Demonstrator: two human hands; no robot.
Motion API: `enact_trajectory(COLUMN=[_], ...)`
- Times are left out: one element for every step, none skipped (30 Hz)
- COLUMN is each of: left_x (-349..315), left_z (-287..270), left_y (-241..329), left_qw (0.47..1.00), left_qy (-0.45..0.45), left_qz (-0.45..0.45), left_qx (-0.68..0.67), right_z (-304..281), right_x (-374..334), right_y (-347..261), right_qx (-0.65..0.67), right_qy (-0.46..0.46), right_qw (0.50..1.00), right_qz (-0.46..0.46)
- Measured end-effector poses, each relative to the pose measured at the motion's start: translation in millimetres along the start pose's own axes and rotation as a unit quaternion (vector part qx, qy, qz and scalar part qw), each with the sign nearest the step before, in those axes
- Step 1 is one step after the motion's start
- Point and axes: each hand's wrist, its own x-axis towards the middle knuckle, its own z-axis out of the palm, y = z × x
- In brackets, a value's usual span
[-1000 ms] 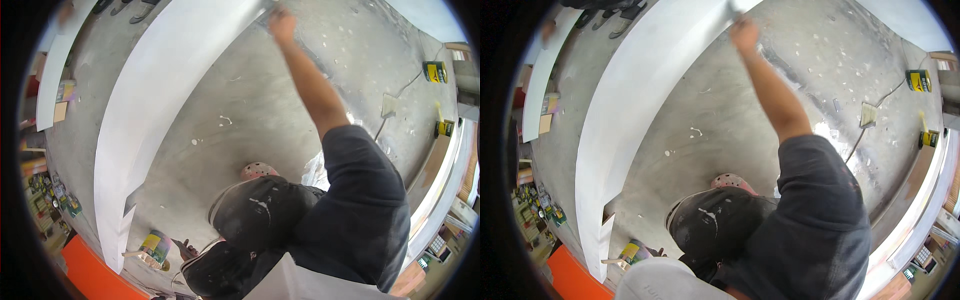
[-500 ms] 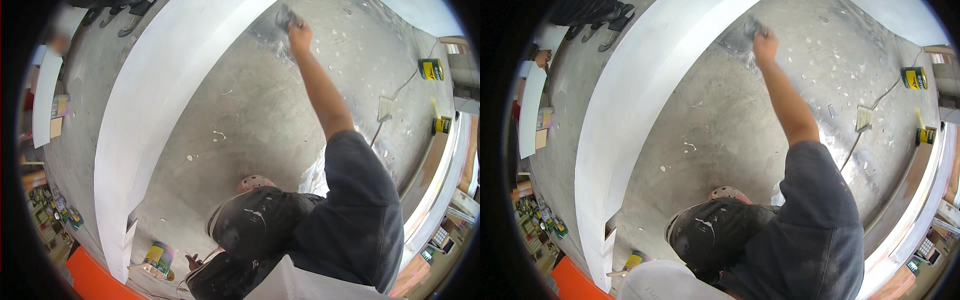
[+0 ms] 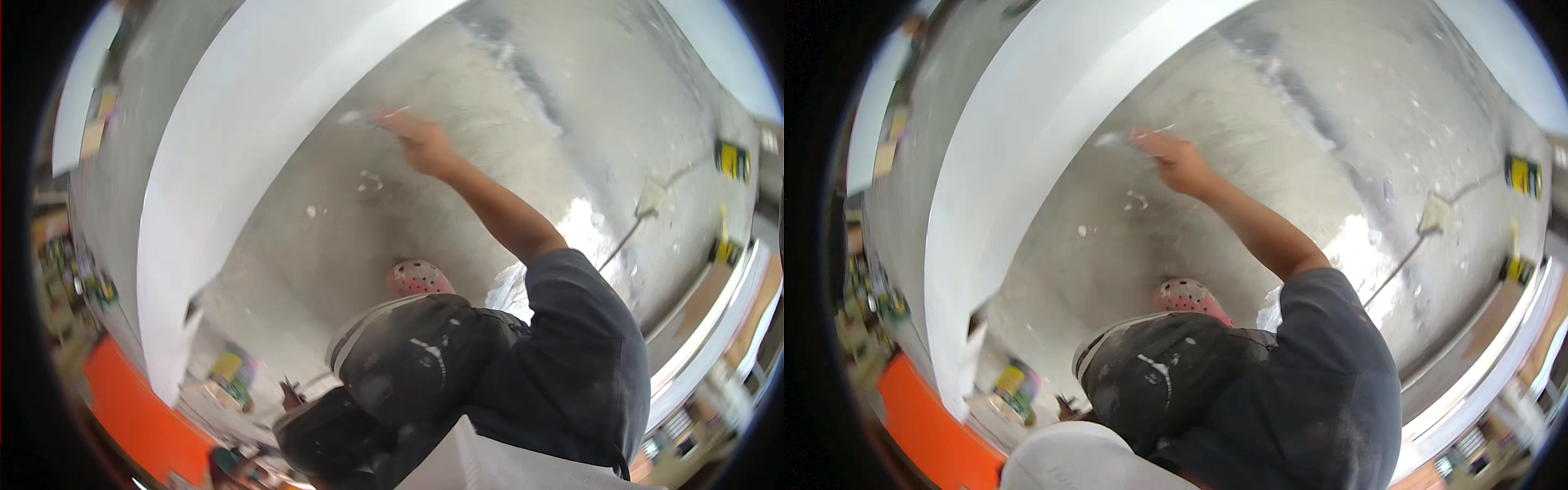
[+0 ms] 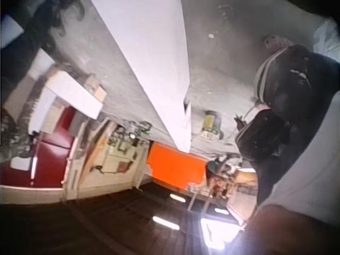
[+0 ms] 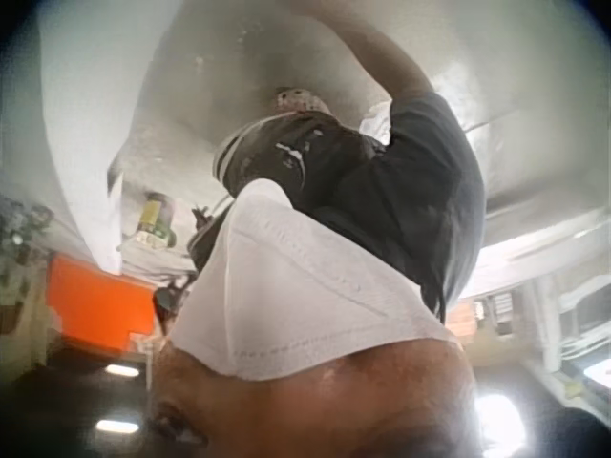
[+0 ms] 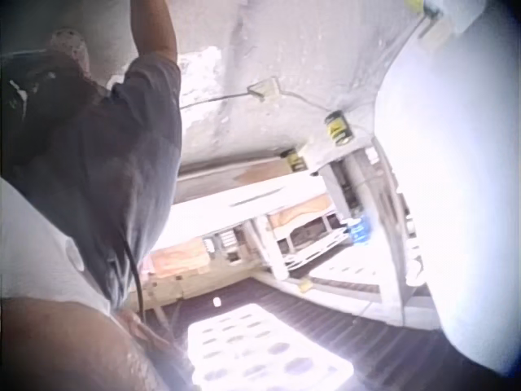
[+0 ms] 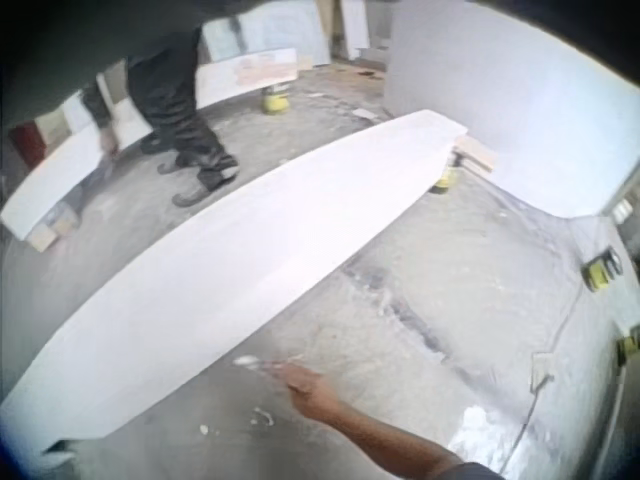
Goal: Applying putty or wood filler to a curved white structural component using metal spatulas.
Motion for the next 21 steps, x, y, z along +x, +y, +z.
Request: enact_trajectory(left_x=[-9.3, -21.2, -35.2, -44.0, -52.1, -52.5, -57.2, -58.8, -60.1, -62.9, -68.7, -72.5, -79.6, -78.6, -77.1, -79.6, -82.5, -80.0, -77.7, -77.5, -74.2], left_z=[-4.2, -7.7, -10.3, -10.9, -8.4, 0.4, 0.9, -0.1, -3.9, -9.4, -12.3, -1.0, 7.8, 8.8, 11.8, 17.9, 16.3, 10.7, 5.4, 4.1, 4.9], left_y=[-22.9, -45.4, -72.6, -90.9, -109.7, -111.5, -111.9, -115.0, -121.5, -131.2, -141.4, -127.3, -116.1, -117.9, -119.1, -114.2, -114.2, -126.6, -139.4, -149.6, -151.6], left_qw=[1.0, 0.999, 0.997, 0.995, 0.993, 0.994, 0.994, 0.994, 0.995, 0.995, 0.995, 0.994, 0.994, 0.994, 0.994, 0.994, 0.994, 0.994, 0.994, 0.992, 0.993], left_qy=[0.013, 0.025, 0.036, 0.045, 0.053, 0.056, 0.062, 0.052, 0.047, 0.05, 0.042, 0.042, 0.049, 0.056, 0.062, 0.058, 0.031, 0.041, 0.049, 0.057, 0.049], left_qz=[-0.019, -0.038, -0.06, -0.077, -0.094, -0.087, -0.081, -0.079, -0.078, -0.072, -0.075, -0.072, -0.073, -0.066, -0.057, -0.052, -0.048, -0.058, -0.069, -0.081, -0.076], left_qx=[-0.009, -0.017, -0.027, -0.037, -0.047, -0.046, -0.045, -0.048, -0.05, -0.048, -0.056, -0.063, -0.07, -0.071, -0.071, -0.077, -0.089, -0.083, -0.076, -0.075, -0.075], right_z=[-6.3, -22.2, -43.7, -62.7, -68.1, -66.1, -62.0, -60.9, -39.4, 2.6, 35.7, 59.1, 92.3, 113.2, 132.4, 131.3, 127.4, 118.6, 101.5, 65.7, 44.6], right_x=[-9.8, 1.1, 24.6, 50.5, 66.8, 81.3, 93.4, 100.9, 99.9, 90.3, 67.6, 45.8, 21.4, -0.8, -25.2, -42.7, -56.6, -61.1, -60.9, -41.4, -26.6], right_y=[3.6, 34.8, 46.2, 50.2, 61.1, 56.3, 44.4, 29.9, 13.3, 15.1, -40.1, -58.2, -81.0, -113.3, -133.0, -144.4, -156.6, -162.5, -160.8, -166.3, -113.4], right_qx=[-0.01, -0.182, -0.211, -0.184, -0.121, -0.119, -0.12, -0.125, -0.141, -0.116, -0.072, -0.077, -0.021, -0.057, 0.05, 0.09, 0.128, 0.153, 0.175, 0.116, 0.152], right_qy=[-0.068, 0.065, 0.132, 0.271, 0.292, 0.279, 0.268, 0.26, 0.218, 0.308, 0.25, 0.167, 0.161, 0.129, 0.134, 0.009, -0.111, -0.161, -0.21, -0.184, -0.101], right_qw=[0.997, 0.98, 0.969, 0.945, 0.943, 0.948, 0.94, 0.926, 0.946, 0.944, 0.96, 0.977, 0.985, 0.989, 0.982, 0.984, 0.969, 0.968, 0.96, 0.976, 0.983], right_qz=[0.017, -0.048, 0.003, -0.023, 0.106, 0.096, 0.171, 0.243, 0.196, 0.033, 0.101, 0.104, 0.053, -0.039, -0.125, -0.154, -0.178, -0.116, -0.054, 0.02, -0.015])
